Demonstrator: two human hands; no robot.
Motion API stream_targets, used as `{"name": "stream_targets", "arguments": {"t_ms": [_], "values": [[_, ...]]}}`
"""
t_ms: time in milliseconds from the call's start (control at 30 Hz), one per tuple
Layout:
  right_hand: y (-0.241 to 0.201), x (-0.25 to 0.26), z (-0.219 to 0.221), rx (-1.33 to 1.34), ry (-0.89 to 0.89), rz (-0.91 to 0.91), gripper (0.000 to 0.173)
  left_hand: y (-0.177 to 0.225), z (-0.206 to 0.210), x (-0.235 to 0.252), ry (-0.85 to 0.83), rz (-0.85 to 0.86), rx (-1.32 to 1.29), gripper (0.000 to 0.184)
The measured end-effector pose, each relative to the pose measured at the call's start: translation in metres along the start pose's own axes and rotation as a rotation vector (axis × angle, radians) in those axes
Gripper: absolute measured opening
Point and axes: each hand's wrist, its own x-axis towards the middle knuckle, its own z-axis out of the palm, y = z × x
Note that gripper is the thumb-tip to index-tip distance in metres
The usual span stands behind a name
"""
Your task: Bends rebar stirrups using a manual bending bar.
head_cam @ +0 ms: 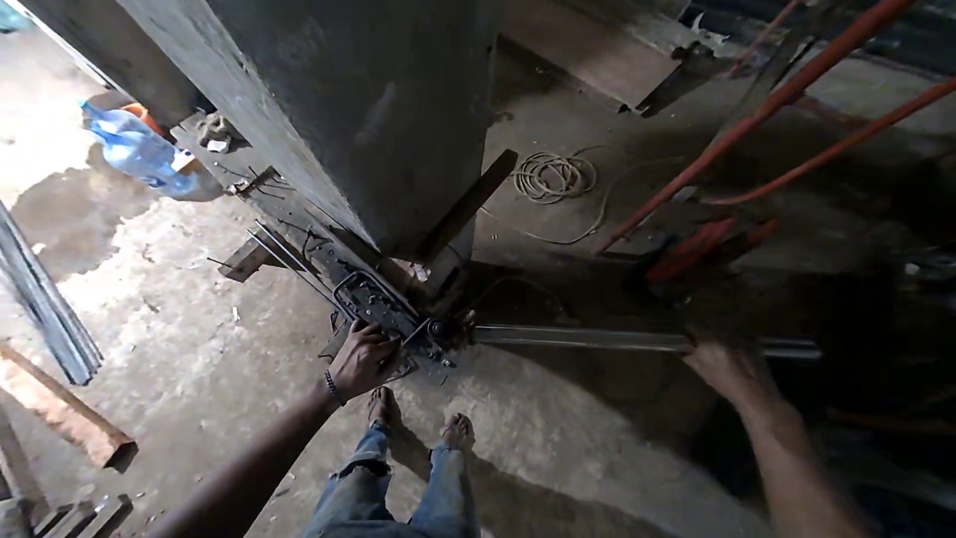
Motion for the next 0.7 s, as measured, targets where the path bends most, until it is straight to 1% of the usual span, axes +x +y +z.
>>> {"name": "stream_targets", "arguments": {"t_ms": [33,67,133,200,367,500,533,600,667,700], "values": [[0.004,-0.008,0.003,0.03,-0.038,0.022,0.033,-0.001,0.0,0.001,0.004,0.002,0.002,0.039],[0.012,-0.018,0.01,0.083,-0.035,0.035,0.029,-0.002,0.0,0.001,0.002,0.006,0.005,0.038],[0.027,-0.034,0.02,0.122,0.011,0.089,0.032,-0.004,-0.001,0.002,-0.012,0.017,0.001,0.036],[0.033,-0.041,0.027,0.085,0.082,0.116,0.031,-0.006,-0.001,0.002,-0.023,0.038,0.013,0.038],[-0.003,-0.064,0.024,0.1,0.176,0.246,0.02,-0.016,0.001,-0.001,-0.031,0.067,0.02,0.043],[-0.014,-0.085,0.035,0.135,0.264,0.356,0.018,-0.019,-0.009,0.002,-0.069,0.07,-0.034,0.048],[-0.016,-0.097,0.041,0.13,0.28,0.382,0.019,-0.021,-0.014,0.004,-0.08,0.103,-0.045,0.048],[-0.031,-0.138,0.056,0.148,0.301,0.46,0.018,-0.031,-0.022,0.004,-0.112,0.193,-0.021,0.046],[-0.059,-0.19,0.069,0.207,0.281,0.588,0.021,-0.043,-0.029,0.004,-0.174,0.234,0.031,0.045],[-0.077,-0.216,0.073,0.242,0.272,0.655,0.025,-0.05,-0.033,0.004,-0.221,0.226,0.039,0.047]]}}
